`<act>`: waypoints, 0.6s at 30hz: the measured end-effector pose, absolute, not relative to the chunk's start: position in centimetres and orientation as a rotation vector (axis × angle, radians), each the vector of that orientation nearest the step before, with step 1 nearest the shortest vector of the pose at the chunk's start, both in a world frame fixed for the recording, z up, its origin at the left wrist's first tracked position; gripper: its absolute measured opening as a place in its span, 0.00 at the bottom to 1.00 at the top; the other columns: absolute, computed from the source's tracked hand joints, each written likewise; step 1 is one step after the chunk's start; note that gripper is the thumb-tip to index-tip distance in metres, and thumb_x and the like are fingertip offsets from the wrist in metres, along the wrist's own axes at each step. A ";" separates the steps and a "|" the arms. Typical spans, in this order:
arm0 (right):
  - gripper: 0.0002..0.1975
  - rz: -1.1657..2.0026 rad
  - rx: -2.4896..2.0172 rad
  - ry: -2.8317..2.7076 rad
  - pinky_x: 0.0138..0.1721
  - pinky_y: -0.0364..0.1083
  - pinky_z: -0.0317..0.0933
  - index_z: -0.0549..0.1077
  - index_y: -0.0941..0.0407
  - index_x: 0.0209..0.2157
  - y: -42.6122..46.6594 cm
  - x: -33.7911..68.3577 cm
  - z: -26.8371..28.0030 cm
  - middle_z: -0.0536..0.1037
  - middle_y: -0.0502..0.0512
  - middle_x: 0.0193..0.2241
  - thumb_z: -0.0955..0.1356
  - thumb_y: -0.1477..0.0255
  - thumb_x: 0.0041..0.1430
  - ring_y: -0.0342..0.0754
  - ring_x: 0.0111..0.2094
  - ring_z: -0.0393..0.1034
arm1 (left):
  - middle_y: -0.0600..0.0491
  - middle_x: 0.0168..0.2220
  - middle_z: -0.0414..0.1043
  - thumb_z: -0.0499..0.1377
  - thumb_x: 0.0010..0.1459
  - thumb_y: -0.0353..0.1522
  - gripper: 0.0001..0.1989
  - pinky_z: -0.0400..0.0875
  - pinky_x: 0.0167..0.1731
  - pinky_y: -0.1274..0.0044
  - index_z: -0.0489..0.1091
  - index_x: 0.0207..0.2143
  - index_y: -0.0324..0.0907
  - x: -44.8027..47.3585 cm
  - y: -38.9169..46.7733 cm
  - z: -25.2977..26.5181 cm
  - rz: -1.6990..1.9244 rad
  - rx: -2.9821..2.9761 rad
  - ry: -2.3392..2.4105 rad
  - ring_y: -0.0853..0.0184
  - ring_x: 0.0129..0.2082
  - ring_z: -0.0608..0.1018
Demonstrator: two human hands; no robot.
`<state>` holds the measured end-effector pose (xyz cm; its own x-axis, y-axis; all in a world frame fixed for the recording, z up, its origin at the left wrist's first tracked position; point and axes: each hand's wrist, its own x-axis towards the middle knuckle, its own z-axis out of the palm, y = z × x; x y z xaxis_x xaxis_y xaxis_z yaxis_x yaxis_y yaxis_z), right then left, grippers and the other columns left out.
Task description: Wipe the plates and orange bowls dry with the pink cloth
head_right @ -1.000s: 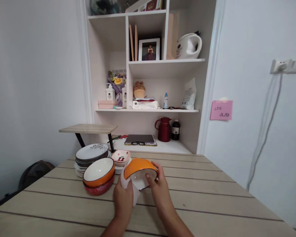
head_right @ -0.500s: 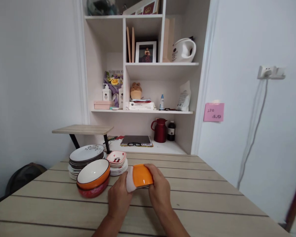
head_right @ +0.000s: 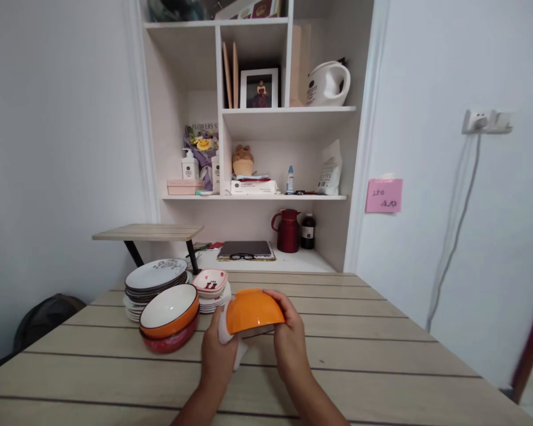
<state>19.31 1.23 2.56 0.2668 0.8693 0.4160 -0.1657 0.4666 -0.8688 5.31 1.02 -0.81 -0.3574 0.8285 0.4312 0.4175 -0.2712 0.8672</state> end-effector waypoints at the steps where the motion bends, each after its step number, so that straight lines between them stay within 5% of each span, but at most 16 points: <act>1: 0.24 0.846 -0.802 -1.038 0.47 0.49 0.63 0.79 0.52 0.39 1.2 19.2 2.6 0.81 0.53 0.43 0.62 0.77 0.38 0.54 0.47 0.72 | 0.51 0.39 0.81 0.60 0.47 0.25 0.25 0.71 0.45 0.75 0.71 0.50 0.46 5.3 1.2 -1.1 1.706 1.496 1.581 0.59 0.46 0.80; 8: 0.20 1.142 -0.720 -0.790 0.35 0.43 0.65 0.77 0.51 0.40 1.0 17.9 2.3 0.82 0.50 0.40 0.68 0.76 0.41 0.50 0.39 0.73 | 0.47 0.51 0.76 0.59 0.51 0.30 0.23 0.69 0.53 0.72 0.72 0.52 0.44 5.8 2.4 -2.3 1.867 1.372 1.275 0.60 0.53 0.76; 18: 0.18 1.156 -0.831 -0.938 0.36 0.51 0.70 0.72 0.53 0.45 1.6 17.6 0.9 0.81 0.56 0.39 0.69 0.67 0.51 0.55 0.37 0.75 | 0.45 0.49 0.77 0.54 0.58 0.29 0.20 0.71 0.47 0.73 0.71 0.54 0.42 5.5 1.6 -1.3 1.782 1.430 1.631 0.60 0.50 0.78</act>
<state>17.55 1.62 0.93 0.1357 0.9760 0.1705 -0.3675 0.2094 -0.9062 5.48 1.59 -1.26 -0.4401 0.7839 0.4380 0.3673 -0.2879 0.8844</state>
